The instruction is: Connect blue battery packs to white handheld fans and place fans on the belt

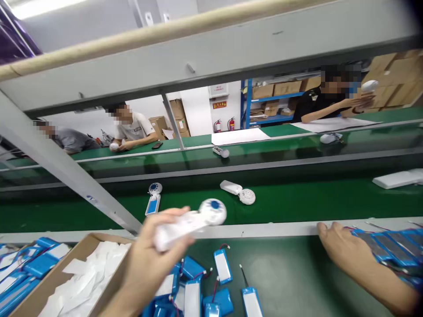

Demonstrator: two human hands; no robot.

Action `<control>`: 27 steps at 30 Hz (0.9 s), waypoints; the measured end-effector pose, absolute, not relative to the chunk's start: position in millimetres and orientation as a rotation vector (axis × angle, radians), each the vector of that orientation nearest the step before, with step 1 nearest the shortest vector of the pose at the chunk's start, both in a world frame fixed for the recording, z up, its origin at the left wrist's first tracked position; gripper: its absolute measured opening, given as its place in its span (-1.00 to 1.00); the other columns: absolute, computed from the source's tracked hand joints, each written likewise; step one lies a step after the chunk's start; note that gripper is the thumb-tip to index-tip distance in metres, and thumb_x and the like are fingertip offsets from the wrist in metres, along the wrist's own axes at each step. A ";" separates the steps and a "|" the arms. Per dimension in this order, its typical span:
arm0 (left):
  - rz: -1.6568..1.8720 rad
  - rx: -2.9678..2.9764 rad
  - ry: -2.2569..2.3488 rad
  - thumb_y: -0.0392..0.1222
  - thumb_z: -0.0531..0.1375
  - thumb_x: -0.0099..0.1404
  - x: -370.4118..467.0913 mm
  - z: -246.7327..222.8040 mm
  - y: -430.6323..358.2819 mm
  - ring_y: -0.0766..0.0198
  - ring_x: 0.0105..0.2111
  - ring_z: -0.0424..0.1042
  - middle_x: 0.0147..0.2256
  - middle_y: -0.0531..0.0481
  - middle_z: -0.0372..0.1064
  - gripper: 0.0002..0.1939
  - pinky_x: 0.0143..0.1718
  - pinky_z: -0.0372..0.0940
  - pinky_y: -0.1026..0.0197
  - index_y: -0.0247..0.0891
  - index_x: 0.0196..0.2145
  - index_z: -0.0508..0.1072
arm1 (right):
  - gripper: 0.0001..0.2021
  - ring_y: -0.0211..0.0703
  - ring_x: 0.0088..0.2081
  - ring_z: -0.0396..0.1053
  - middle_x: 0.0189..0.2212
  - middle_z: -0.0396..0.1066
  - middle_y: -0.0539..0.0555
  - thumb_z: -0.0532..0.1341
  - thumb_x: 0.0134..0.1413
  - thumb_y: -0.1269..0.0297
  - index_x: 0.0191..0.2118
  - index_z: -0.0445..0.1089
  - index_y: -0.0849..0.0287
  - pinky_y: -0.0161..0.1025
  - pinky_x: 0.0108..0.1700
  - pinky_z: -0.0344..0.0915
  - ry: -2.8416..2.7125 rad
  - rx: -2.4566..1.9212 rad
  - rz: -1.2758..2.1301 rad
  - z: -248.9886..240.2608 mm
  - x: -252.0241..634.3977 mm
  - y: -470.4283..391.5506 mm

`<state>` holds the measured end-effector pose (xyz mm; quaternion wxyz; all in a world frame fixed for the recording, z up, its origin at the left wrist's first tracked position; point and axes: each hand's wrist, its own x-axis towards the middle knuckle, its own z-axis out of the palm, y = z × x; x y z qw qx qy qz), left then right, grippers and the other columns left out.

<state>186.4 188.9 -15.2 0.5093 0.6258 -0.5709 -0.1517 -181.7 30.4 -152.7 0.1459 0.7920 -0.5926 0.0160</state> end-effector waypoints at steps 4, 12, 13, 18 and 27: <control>-0.658 1.293 -1.528 -0.32 0.24 0.14 133.9 -64.8 158.4 0.12 0.09 0.27 -0.03 -0.07 0.32 -0.74 0.08 0.22 0.09 -0.23 -0.45 0.15 | -0.69 0.20 -0.42 0.45 -0.48 0.41 0.39 -0.01 -0.06 0.73 -0.35 0.43 0.41 -0.09 -0.45 0.29 -1.689 2.322 0.104 -154.7 -177.9 33.6; -1.020 1.475 -2.040 -0.30 0.23 0.15 92.1 -117.1 150.0 0.13 0.03 0.30 0.12 -0.05 0.16 -0.81 0.01 0.21 0.15 -0.22 -0.36 0.23 | -0.62 -0.02 -0.20 0.47 -0.19 0.48 0.21 0.05 0.06 0.45 0.03 0.30 0.21 -0.21 -0.29 0.39 -1.942 2.530 0.316 -129.7 -178.6 49.5; -1.048 1.524 -2.077 -0.25 0.24 0.16 91.2 -114.2 149.4 0.13 -0.03 0.33 0.06 -0.05 0.21 -0.82 -0.03 0.23 0.13 -0.22 -0.33 0.26 | -0.62 -0.07 -0.15 0.45 -0.13 0.46 0.17 0.04 0.10 0.38 0.06 0.27 0.16 -0.25 -0.24 0.40 -2.003 2.614 0.484 -124.2 -180.3 54.2; -1.151 1.678 -2.205 -0.03 0.28 0.13 74.2 -93.2 122.0 0.00 0.04 0.27 0.05 -0.10 0.24 -0.43 0.05 0.18 0.01 -0.12 0.06 0.20 | -0.55 -0.02 -0.06 0.36 -0.07 0.38 0.16 0.16 0.07 0.13 0.10 0.29 0.11 -0.20 -0.13 0.39 -2.255 2.694 1.670 -98.9 -186.2 84.3; -1.255 1.615 -2.114 -0.13 0.33 -0.06 39.5 -108.2 71.5 -0.14 -0.13 0.35 -0.25 -0.15 0.38 -0.73 -0.08 0.21 -0.04 -0.26 -0.39 0.42 | -0.73 -0.22 -0.40 0.36 -0.08 0.34 0.12 0.30 0.01 0.14 -0.15 0.51 0.06 -0.26 -0.40 0.40 -2.281 2.806 2.323 -81.6 -162.6 126.9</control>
